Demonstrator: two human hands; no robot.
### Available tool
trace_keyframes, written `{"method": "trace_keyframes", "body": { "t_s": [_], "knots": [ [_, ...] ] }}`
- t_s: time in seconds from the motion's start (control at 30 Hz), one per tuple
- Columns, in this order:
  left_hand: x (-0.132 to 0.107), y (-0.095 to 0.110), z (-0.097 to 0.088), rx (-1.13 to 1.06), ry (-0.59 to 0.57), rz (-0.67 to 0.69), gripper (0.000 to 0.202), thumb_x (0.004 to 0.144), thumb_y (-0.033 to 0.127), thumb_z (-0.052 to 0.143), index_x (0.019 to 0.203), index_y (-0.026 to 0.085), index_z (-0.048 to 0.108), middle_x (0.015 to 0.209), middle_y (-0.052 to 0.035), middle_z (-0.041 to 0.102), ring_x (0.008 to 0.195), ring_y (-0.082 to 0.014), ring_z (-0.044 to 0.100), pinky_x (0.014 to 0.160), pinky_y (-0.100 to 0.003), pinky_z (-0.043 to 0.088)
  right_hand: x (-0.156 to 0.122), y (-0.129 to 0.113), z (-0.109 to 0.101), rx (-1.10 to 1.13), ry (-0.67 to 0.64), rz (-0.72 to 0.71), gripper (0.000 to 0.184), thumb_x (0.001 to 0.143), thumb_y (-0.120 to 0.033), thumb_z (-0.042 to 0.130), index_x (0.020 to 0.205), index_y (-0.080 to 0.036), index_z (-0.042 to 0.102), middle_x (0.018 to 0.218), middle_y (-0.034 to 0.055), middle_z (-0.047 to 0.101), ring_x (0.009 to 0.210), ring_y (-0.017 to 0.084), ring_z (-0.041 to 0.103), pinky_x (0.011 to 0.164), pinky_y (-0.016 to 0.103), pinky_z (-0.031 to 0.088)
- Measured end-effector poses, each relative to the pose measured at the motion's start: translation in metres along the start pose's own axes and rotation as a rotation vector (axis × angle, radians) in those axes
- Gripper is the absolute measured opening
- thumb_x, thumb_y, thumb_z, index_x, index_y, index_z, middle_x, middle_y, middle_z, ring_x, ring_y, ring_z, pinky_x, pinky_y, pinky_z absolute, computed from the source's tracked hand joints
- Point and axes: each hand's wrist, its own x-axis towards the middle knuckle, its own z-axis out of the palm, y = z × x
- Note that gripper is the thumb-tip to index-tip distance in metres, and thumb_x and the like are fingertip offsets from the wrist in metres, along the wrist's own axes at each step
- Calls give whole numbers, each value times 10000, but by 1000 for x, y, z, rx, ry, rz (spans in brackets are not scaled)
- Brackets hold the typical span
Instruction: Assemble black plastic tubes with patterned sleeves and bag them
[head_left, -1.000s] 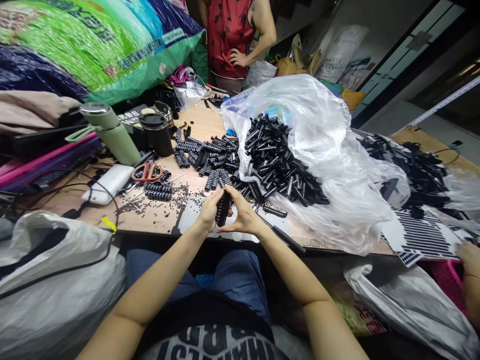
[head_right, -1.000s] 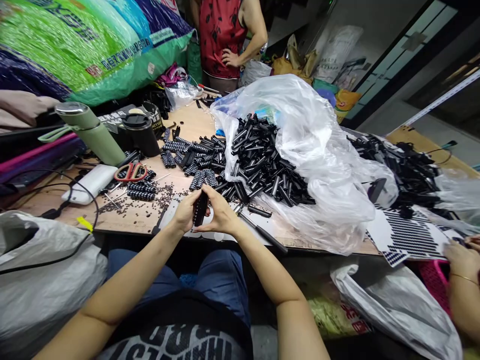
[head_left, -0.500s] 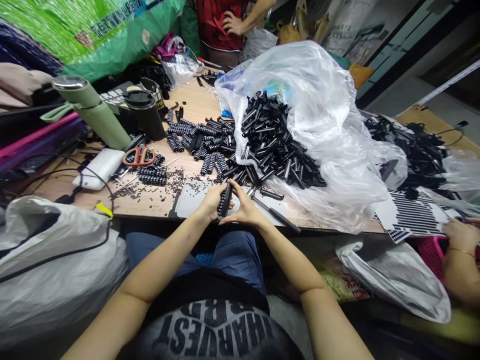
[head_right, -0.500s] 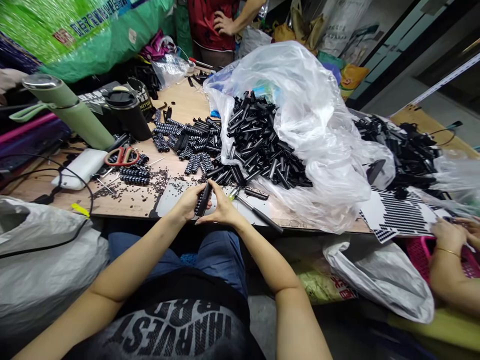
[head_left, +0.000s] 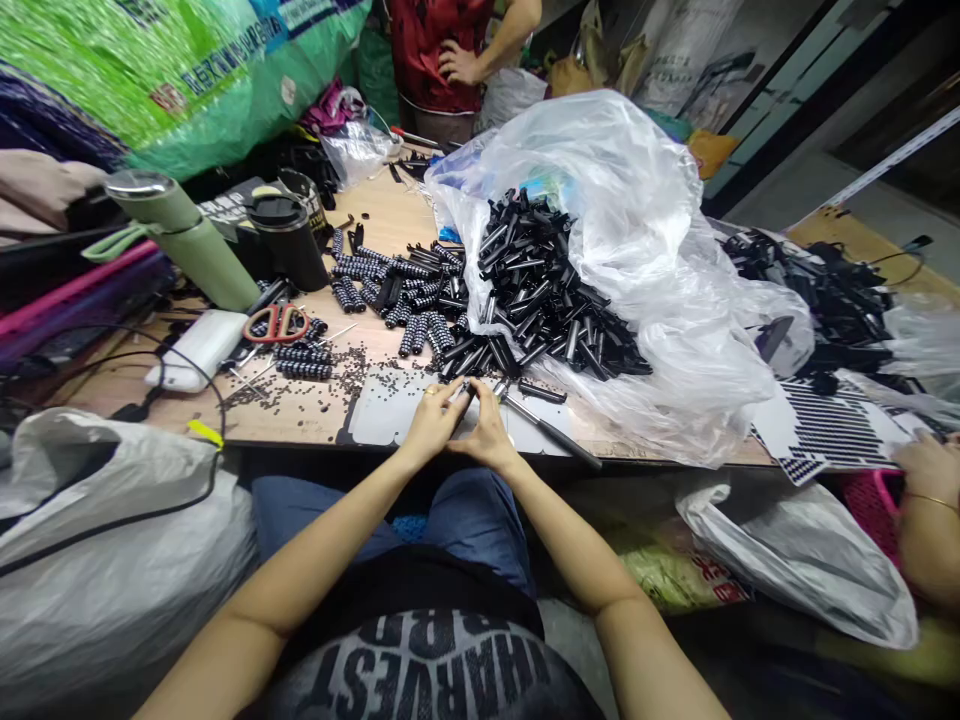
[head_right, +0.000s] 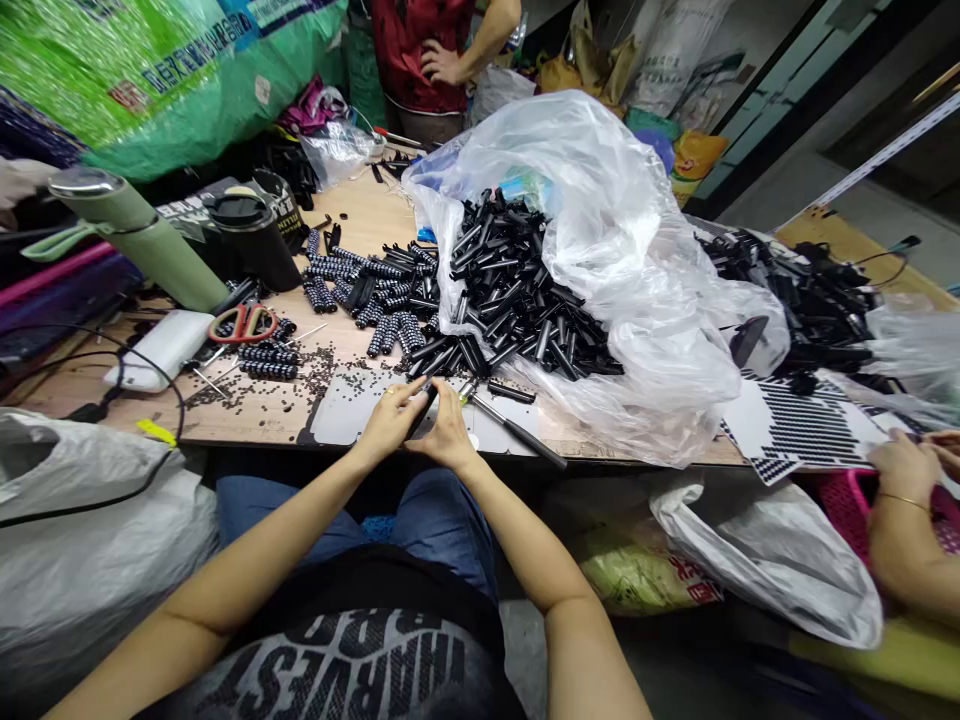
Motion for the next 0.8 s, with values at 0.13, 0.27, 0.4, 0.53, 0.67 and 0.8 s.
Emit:
{"method": "trace_keyframes", "body": {
  "t_s": [0.13, 0.27, 0.4, 0.53, 0.67, 0.8],
  "knots": [
    [-2, -32, -1, 609, -40, 446, 441, 862, 148, 550, 1303, 136, 531, 1047, -141, 601, 986, -240, 588, 894, -397, 500, -21, 15, -13, -261, 44, 11, 824, 739, -304, 684, 1423, -101, 274, 1382, 215, 424, 1311, 313, 382, 1082, 484, 350],
    [2, -44, -21, 889, -156, 636, 382, 920, 89, 405, 1268, 143, 553, 1030, -138, 639, 930, -220, 604, 832, -369, 482, -46, 35, -71, -693, 73, 318, 390, 870, -397, 564, 1160, -136, 560, 1171, 199, 567, 1114, 336, 501, 905, 474, 418],
    [-1, -41, -33, 1083, -80, 664, 373, 934, 113, 391, 1266, 164, 553, 1047, -133, 659, 912, -245, 599, 820, -442, 429, -57, 28, -97, -660, -68, 447, 316, 974, -400, 367, 917, -176, 582, 845, 98, 632, 764, 222, 586, 679, 310, 411],
    [-6, -37, -32, 1155, -64, 653, 391, 940, 106, 361, 1282, 175, 537, 1051, -125, 666, 936, -253, 594, 849, -474, 402, -59, 0, -74, -450, -41, 434, 371, 1011, -401, 230, 935, -201, 532, 680, 19, 588, 599, 167, 562, 579, 249, 345],
    [-10, -35, -21, 1185, -78, 600, 421, 947, 100, 302, 1293, 168, 532, 1106, -126, 659, 1009, -256, 592, 940, -494, 385, -52, -24, -66, -499, -183, 445, 321, 1001, -377, 288, 856, -202, 514, 591, -1, 542, 504, 156, 507, 527, 249, 272],
    [-19, -35, 1, 1167, -65, 569, 519, 960, 337, 374, 1356, 9, 440, 1373, -238, 475, 1299, -331, 417, 1111, -530, 253, -42, -57, -76, -347, -40, 330, 372, 1005, -426, 232, 897, -208, 513, 617, -1, 556, 515, 154, 528, 535, 244, 318]
  ]
}}
